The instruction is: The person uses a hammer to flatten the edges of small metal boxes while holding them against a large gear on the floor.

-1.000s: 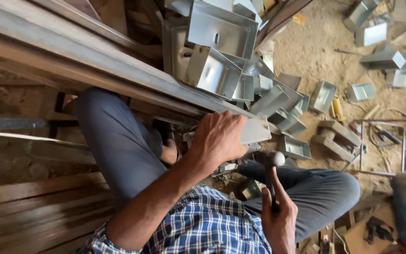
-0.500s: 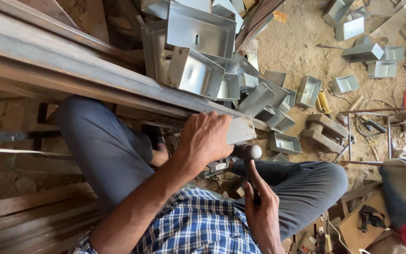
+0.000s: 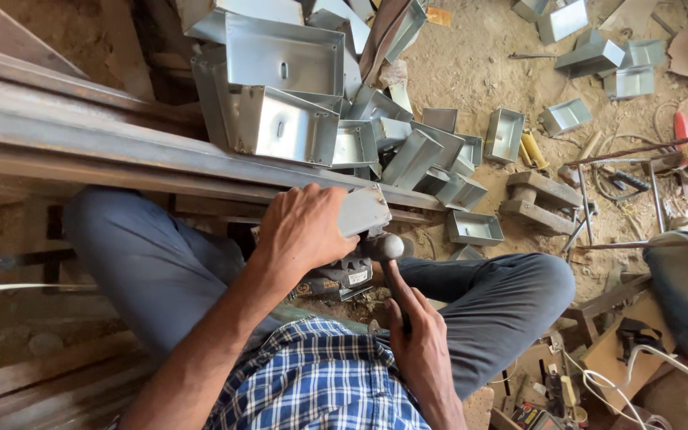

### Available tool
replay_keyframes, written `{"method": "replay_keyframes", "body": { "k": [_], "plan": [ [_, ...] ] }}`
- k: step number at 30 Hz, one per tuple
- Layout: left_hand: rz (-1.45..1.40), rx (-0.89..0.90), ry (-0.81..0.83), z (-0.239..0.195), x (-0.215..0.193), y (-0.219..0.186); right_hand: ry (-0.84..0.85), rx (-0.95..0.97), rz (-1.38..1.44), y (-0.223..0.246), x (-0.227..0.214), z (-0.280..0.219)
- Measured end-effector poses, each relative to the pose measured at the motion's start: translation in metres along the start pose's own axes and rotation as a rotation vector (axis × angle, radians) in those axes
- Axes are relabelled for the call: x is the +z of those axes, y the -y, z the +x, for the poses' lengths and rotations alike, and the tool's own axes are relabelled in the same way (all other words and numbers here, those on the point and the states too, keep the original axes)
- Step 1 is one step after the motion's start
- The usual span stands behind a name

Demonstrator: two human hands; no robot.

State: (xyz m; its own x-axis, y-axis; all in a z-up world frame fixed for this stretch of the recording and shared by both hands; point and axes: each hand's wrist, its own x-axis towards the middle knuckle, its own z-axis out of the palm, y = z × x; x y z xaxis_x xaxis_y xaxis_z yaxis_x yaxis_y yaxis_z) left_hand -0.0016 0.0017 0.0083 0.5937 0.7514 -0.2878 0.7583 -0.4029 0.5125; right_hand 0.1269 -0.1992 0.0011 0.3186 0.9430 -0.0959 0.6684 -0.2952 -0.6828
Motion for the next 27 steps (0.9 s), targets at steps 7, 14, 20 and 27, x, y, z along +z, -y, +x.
{"method": "replay_keyframes", "body": {
  "k": [7, 14, 20, 27],
  "plan": [
    [0.014, -0.01, 0.032, 0.003, 0.003, 0.0, 0.011, 0.044, 0.012, 0.0, 0.0, -0.001],
    [0.01, 0.002, 0.024, 0.005, 0.01, 0.005, 0.04, 0.075, 0.008, 0.0, 0.0, 0.001],
    [0.011, 0.006, 0.025, 0.006, 0.012, 0.007, 0.055, 0.102, 0.003, 0.001, -0.001, 0.001],
    [0.017, -0.011, 0.048, 0.006, 0.011, 0.007, 0.058, 0.092, -0.009, 0.0, -0.001, 0.001]
  ]
}}
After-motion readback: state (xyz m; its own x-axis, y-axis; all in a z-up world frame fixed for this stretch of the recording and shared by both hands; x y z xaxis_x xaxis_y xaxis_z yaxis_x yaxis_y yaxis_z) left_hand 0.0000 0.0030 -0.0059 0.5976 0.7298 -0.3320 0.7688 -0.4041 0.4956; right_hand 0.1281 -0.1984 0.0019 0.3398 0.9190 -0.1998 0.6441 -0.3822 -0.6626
